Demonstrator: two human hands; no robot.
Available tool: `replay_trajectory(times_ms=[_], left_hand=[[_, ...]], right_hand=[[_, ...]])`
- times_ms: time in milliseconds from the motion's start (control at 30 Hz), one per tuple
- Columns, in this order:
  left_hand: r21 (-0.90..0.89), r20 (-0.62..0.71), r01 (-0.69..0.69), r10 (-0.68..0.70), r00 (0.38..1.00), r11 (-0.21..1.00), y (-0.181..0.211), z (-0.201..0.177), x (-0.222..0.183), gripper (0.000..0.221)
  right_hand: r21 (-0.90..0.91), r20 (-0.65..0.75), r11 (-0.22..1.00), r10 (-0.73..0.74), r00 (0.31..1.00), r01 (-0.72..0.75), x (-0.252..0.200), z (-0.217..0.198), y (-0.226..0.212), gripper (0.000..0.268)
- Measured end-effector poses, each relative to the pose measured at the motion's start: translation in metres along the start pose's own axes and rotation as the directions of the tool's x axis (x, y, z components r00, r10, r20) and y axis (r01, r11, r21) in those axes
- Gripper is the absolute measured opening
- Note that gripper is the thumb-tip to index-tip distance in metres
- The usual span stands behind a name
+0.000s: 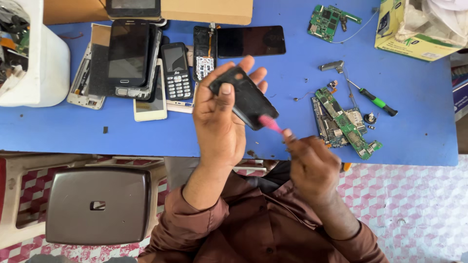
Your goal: The person uses a pink toothbrush to scrub a green circuit board, then brushes the exterior of a black phone case and a white feature phone. The person handles each item one at a time on a blue workbench.
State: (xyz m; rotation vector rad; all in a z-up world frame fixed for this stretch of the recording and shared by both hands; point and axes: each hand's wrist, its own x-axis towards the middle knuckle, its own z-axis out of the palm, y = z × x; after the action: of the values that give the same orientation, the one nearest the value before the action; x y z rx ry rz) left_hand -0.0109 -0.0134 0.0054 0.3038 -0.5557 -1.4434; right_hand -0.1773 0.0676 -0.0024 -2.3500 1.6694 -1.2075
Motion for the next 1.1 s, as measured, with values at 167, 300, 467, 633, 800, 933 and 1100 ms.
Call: replay_trajectory(times_ms=[167, 300, 467, 633, 800, 933, 1100], left_hand=[[-0.022, 0.001, 0.076, -0.076, 0.997, 0.997, -0.009, 0.007, -0.009, 0.037], [0.028, -0.01, 0.019, -0.018, 1.0, 0.999, 0.005, -0.002, -0.004, 0.037], [0.059, -0.046, -0.005, 0.008, 0.999, 0.998, 0.01, -0.008, -0.005, 0.037], [0.03, 0.014, 0.122, -0.122, 0.992, 0.992, -0.004, 0.001, -0.011, 0.039], [0.084, 0.267, 0.337, -0.347, 0.899, 0.938, 0.011, -0.01, -0.016, 0.067], [0.143, 0.311, 0.383, -0.409, 0.858, 0.913, 0.017, -0.016, -0.019, 0.079], [0.266, 0.348, 0.366, -0.443, 0.826, 0.892, 0.025, -0.022, -0.018, 0.072]], right_hand=[[0.116, 0.052, 0.993, -0.01, 0.999, 0.004, -0.009, 0.004, 0.0, 0.038], [-0.049, 0.136, 0.998, 0.039, 0.99, -0.032, -0.014, -0.015, 0.013, 0.037], [-0.04, -0.07, 0.995, 0.086, 0.994, -0.088, -0.016, -0.024, 0.035, 0.034], [0.013, 0.073, 0.993, -0.115, 0.991, 0.115, -0.014, -0.005, 0.007, 0.041], [-0.001, 0.112, 0.993, -0.116, 0.987, 0.117, 0.011, -0.01, -0.001, 0.043], [0.012, 0.118, 0.994, -0.109, 0.987, 0.108, 0.016, -0.011, -0.004, 0.042], [0.007, 0.076, 0.994, -0.111, 0.991, 0.111, 0.012, -0.004, -0.002, 0.039]])
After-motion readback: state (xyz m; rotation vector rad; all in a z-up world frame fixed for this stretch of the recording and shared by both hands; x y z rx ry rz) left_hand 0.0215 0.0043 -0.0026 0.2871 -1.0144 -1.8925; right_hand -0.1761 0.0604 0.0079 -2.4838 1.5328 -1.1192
